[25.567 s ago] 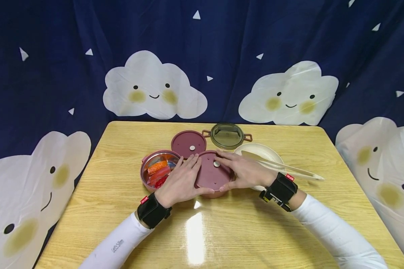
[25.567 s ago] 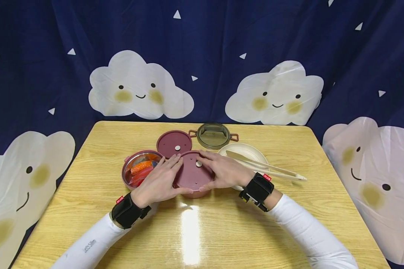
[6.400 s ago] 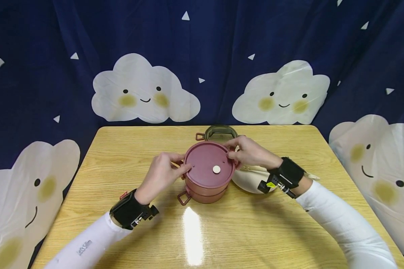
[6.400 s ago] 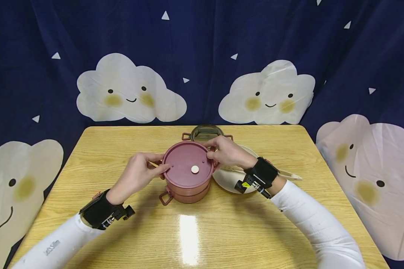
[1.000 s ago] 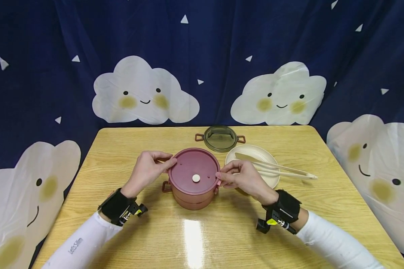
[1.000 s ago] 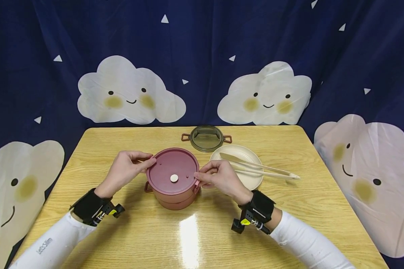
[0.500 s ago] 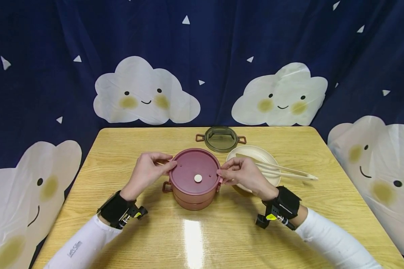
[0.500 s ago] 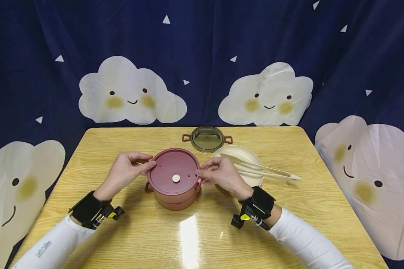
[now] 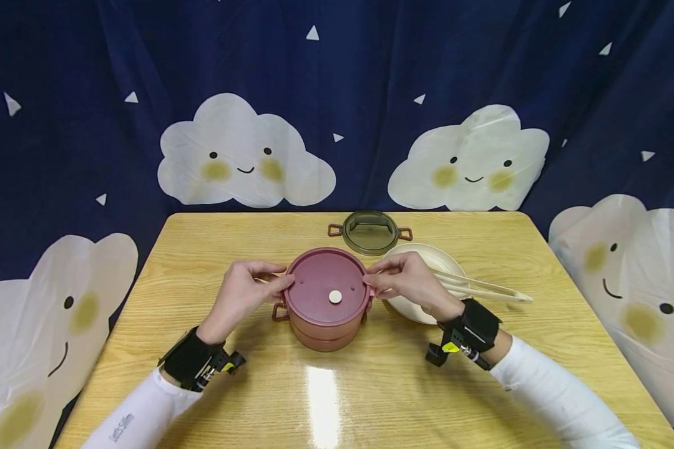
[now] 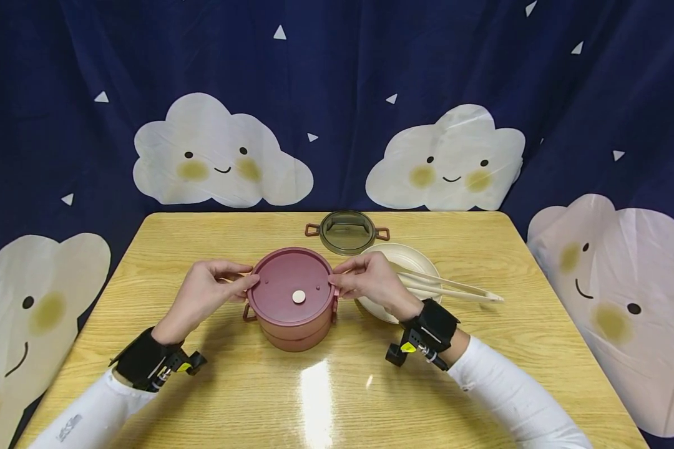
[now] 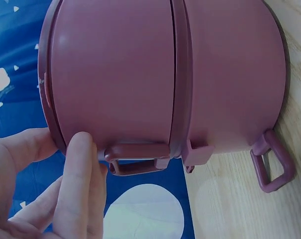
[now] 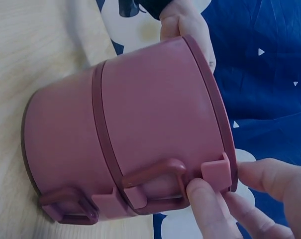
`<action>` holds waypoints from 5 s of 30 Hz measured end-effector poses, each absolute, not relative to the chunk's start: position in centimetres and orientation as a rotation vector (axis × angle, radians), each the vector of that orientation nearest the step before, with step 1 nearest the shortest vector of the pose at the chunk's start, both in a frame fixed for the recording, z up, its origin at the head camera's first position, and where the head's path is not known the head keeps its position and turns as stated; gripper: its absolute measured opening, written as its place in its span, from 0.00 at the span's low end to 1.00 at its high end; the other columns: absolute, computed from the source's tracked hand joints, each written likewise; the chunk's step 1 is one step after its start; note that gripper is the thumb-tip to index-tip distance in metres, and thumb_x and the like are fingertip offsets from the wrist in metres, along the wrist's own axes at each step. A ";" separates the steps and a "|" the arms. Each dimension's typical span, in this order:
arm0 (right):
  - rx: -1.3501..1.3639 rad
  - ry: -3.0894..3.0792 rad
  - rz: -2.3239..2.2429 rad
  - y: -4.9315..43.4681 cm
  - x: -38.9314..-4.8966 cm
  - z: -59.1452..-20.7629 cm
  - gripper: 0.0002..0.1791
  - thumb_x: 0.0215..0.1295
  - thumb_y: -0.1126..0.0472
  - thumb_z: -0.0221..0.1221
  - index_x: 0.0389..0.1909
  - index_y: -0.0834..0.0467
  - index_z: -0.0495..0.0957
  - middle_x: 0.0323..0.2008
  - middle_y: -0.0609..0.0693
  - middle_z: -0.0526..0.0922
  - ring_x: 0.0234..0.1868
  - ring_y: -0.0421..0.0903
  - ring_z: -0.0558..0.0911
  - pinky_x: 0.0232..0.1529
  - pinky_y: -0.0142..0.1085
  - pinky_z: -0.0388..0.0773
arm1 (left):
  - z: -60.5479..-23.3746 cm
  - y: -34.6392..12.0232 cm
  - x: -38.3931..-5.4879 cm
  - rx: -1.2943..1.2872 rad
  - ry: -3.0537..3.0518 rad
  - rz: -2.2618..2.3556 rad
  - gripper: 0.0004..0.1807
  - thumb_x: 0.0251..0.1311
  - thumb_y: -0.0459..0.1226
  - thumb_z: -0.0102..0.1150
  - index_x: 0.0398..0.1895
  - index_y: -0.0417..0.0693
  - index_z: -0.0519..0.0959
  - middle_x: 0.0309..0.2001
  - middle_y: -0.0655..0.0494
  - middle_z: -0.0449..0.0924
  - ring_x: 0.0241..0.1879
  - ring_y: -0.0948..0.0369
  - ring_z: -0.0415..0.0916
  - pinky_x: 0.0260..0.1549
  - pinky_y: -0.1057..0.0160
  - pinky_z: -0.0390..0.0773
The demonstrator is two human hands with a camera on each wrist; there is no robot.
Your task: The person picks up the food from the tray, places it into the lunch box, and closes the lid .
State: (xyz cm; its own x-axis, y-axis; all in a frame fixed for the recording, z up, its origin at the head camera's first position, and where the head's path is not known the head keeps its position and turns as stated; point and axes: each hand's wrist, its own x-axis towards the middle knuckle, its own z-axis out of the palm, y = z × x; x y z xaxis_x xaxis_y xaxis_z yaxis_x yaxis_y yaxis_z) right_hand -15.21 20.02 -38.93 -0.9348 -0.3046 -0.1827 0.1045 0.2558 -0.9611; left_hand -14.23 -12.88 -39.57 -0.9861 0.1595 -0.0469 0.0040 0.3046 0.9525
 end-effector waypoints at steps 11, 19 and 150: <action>-0.213 2.231 -1.705 20.1 -16.0 -38.9 0.17 0.66 0.64 0.70 0.51 0.71 0.86 0.33 0.45 0.92 0.32 0.38 0.90 0.42 0.41 0.89 | -39.7 -12.9 -13.5 0.106 2.382 1.789 0.20 0.63 0.40 0.75 0.53 0.35 0.87 0.45 0.36 0.90 0.27 0.59 0.91 0.34 0.55 0.89; -0.214 2.239 -1.688 20.0 -16.4 -38.8 0.16 0.66 0.62 0.71 0.50 0.69 0.87 0.32 0.44 0.92 0.33 0.39 0.90 0.42 0.40 0.89 | -40.0 -12.8 -13.2 0.087 2.412 1.781 0.19 0.61 0.41 0.76 0.50 0.36 0.88 0.39 0.40 0.92 0.28 0.52 0.91 0.31 0.60 0.89; -0.824 2.614 -1.107 21.4 -14.2 -45.2 0.19 0.60 0.51 0.76 0.51 0.52 0.88 0.40 0.45 0.93 0.39 0.36 0.91 0.43 0.29 0.85 | -45.0 -16.0 -16.0 0.795 2.550 1.107 0.13 0.59 0.44 0.77 0.45 0.52 0.88 0.39 0.57 0.90 0.38 0.66 0.84 0.39 0.68 0.82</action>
State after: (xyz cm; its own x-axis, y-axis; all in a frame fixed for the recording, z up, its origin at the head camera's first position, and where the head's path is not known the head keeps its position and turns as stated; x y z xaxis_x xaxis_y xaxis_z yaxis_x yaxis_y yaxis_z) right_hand -14.19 21.41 -45.19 -0.8287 -0.5580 0.0437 -0.4197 0.5680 -0.7080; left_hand -15.98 -16.03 -45.04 -0.8199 0.5724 -0.0111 0.3827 0.5625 0.7329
